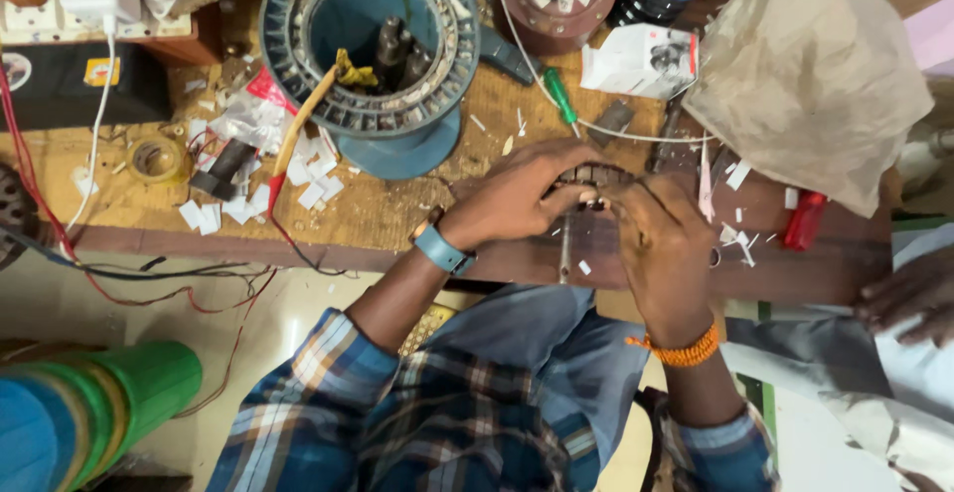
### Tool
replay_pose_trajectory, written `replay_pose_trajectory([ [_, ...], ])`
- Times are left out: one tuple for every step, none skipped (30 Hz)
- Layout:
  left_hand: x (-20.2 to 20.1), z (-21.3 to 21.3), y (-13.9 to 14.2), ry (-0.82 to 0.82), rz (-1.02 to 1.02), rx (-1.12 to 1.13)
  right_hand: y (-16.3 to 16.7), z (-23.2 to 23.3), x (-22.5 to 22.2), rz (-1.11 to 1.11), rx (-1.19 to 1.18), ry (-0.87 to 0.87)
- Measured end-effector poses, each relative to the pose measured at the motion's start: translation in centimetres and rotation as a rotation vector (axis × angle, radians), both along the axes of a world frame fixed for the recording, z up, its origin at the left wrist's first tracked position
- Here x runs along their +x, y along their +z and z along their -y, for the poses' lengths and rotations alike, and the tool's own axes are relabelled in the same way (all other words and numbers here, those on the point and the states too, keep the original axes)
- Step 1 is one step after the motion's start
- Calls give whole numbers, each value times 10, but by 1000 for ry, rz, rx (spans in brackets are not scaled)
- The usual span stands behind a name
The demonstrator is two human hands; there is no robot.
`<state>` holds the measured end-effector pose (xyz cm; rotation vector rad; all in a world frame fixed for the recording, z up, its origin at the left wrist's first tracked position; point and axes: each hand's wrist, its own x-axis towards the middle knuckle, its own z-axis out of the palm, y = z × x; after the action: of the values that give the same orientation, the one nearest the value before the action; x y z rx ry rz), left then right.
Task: The person assembles small white plastic pieces onto a cylindrical electrical component using scissors and a screwdriver. They cut the plastic pieces, insert them into slots on the component, and occasionally adjust the assembly with tools.
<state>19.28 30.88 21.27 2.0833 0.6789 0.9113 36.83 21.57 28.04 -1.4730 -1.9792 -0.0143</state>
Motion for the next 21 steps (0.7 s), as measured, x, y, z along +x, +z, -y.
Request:
replay_pose_trajectory([
  [-2,0,-3,-9,18,28,-4,2,-1,49,27,-20],
  [-4,-1,-5,-20,34,52,-9,3,-2,96,50,-40],
  [-7,-1,-6,-32,49,79,-14,5,-3,142,77,-62],
  [-10,0,-7,-67,21,60,-20,7,-5,94,116,-70],
  [-13,-1,-6,-106,-8,54,-26,8,-8,46,168,-84],
  [-15,-5,-4,-148,-35,55,-32,8,-10,0,227,-100],
  [-18,-6,-2,-159,-24,108,-37,8,-12,-77,211,-133],
  [-22,-4,0,-163,-13,155,-42,9,-15,-155,187,-158],
  [-26,-1,2,-166,-5,198,-45,11,-17,-235,157,-182],
  [-28,1,4,-176,1,182,-48,13,-19,-271,118,-194],
  [-31,4,5,-188,6,168,-50,15,-21,-308,78,-207],
  [-33,6,6,-202,10,154,-51,17,-22,-345,39,-221],
  [-34,10,6,-170,46,142,-51,18,-22,-335,42,-195],
  [-33,13,4,-140,83,128,-50,20,-22,-325,43,-171],
  [-32,17,2,-111,122,111,-50,21,-22,-311,42,-149],
  [-32,20,-1,-82,117,96,-49,22,-22,-307,33,-148],
  [-31,22,-4,-54,113,80,-48,24,-22,-302,24,-148],
  [-30,24,-8,-25,110,62,-46,26,-23,-295,12,-147],
  [-30,26,-12,-13,131,89,-45,27,-22,-291,-1,-142],
  [-29,28,-17,1,149,114,-44,28,-22,-289,-16,-134],
  [-29,30,-21,16,165,136,-44,29,-23,-289,-34,-126],
])
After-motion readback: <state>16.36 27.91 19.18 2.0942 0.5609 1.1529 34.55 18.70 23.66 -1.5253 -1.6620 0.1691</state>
